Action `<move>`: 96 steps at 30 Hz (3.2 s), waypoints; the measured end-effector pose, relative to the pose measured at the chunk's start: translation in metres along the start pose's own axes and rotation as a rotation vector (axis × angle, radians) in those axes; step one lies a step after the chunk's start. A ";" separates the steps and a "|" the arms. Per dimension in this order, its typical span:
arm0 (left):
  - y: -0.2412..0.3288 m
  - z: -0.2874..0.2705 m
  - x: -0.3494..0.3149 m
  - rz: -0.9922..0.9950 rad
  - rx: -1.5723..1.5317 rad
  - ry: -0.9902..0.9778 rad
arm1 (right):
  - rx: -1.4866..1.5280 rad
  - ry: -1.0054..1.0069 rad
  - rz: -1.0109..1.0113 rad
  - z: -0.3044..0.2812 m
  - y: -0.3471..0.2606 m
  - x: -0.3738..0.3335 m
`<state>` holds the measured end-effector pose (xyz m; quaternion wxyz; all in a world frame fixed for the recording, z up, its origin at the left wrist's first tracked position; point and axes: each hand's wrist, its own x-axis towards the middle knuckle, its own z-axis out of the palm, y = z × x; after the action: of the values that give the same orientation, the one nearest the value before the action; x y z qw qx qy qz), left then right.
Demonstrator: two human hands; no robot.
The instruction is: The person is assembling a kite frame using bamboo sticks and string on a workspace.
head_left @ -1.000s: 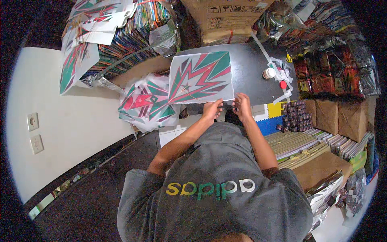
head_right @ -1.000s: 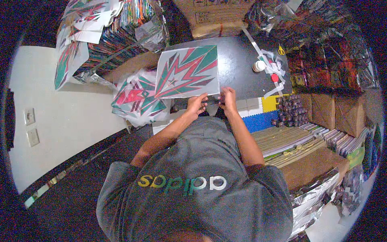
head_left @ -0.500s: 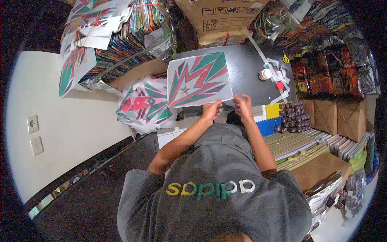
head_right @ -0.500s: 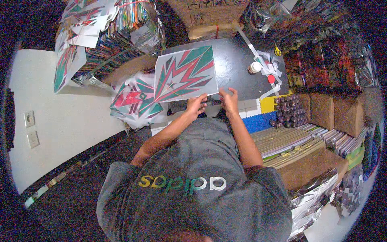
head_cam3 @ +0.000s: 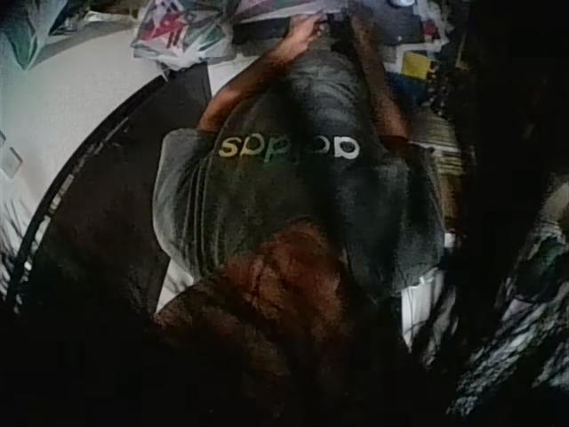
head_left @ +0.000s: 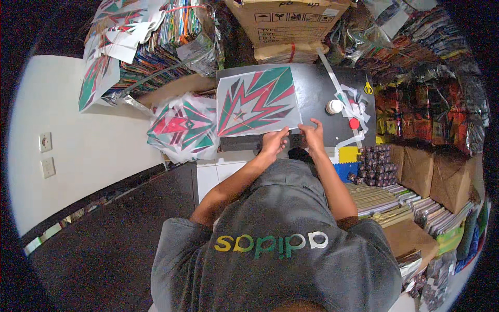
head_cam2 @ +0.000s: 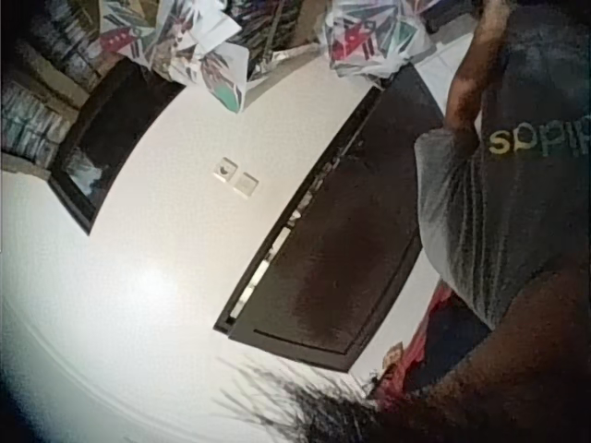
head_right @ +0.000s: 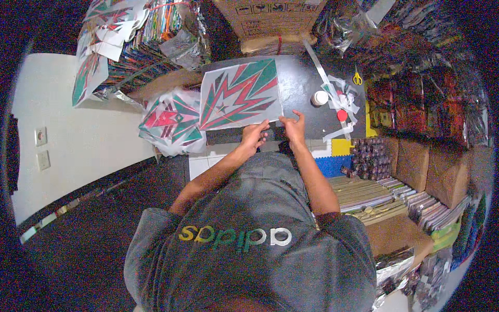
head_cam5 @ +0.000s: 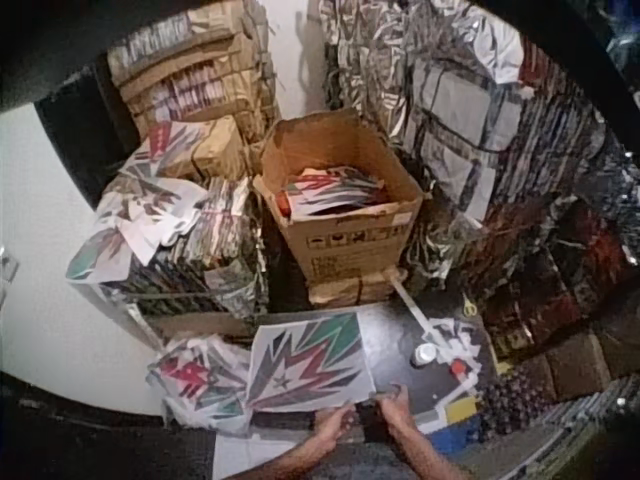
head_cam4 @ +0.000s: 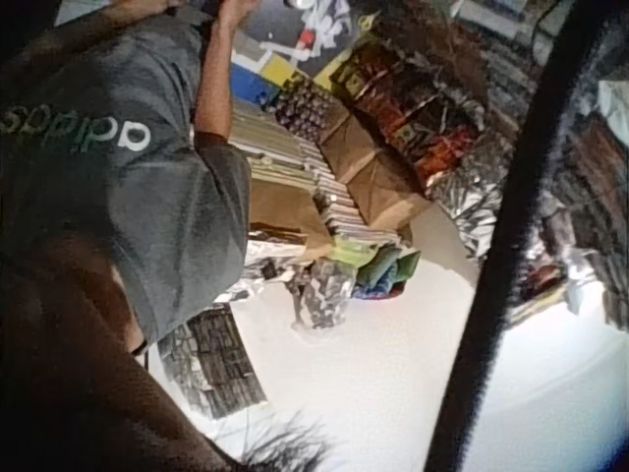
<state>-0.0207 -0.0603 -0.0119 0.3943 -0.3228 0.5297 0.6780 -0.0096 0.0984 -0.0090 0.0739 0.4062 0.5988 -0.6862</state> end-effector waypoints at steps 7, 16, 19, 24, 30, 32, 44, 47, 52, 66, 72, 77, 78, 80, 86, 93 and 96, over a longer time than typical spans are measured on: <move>-0.009 0.034 0.001 0.118 -0.136 0.040 | 0.029 -0.119 0.081 -0.031 -0.014 0.030; -0.021 0.057 0.013 0.154 -0.300 0.151 | -0.118 -0.218 0.038 -0.054 -0.025 0.057; -0.025 0.066 0.013 0.154 -0.357 0.181 | -0.114 -0.265 0.056 -0.060 -0.027 0.061; -0.038 0.073 0.015 0.209 -0.269 0.121 | -0.113 -0.305 0.100 -0.073 -0.026 0.073; -0.037 0.087 0.004 0.250 -0.325 0.195 | -0.148 -0.351 0.158 -0.082 -0.031 0.075; -0.038 0.089 0.005 0.212 -0.411 0.202 | -0.134 -0.363 0.127 -0.083 -0.029 0.076; -0.043 0.085 -0.007 0.256 -0.296 0.232 | -0.050 -0.384 0.088 -0.074 -0.030 0.062; -0.041 0.081 -0.010 0.255 -0.367 0.249 | -0.110 -0.415 0.097 -0.073 -0.029 0.064; -0.038 0.067 -0.005 0.212 -0.463 0.245 | -0.109 -0.410 0.093 -0.065 -0.025 0.058; -0.008 0.019 -0.005 0.187 -0.339 0.189 | 0.010 -0.421 0.154 -0.026 -0.031 0.031; -0.002 -0.006 0.000 0.141 -0.270 0.131 | 0.034 -0.329 0.126 -0.007 -0.011 0.030; 0.007 -0.027 -0.001 0.104 -0.210 0.121 | -0.042 -0.221 0.169 0.010 -0.012 0.021; 0.008 -0.031 0.000 0.098 -0.210 0.101 | -0.039 -0.215 0.166 0.011 -0.009 0.021; 0.011 -0.040 0.002 0.096 -0.193 0.082 | 0.226 -0.082 0.118 0.008 0.001 0.022; 0.019 -0.062 0.004 0.076 -0.128 0.006 | 0.124 -0.033 0.052 -0.002 0.015 0.023; -0.016 -0.074 0.036 -0.069 -0.069 -0.206 | 0.222 -0.071 -0.145 0.029 0.013 -0.011; -0.035 -0.078 0.048 -0.192 -0.027 -0.394 | 0.397 -0.027 -0.177 0.029 0.030 -0.013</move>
<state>-0.0121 -0.1220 -0.0872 0.5485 -0.2385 0.4002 0.6943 0.0031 0.0601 -0.0251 -0.0600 0.3496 0.4843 -0.7998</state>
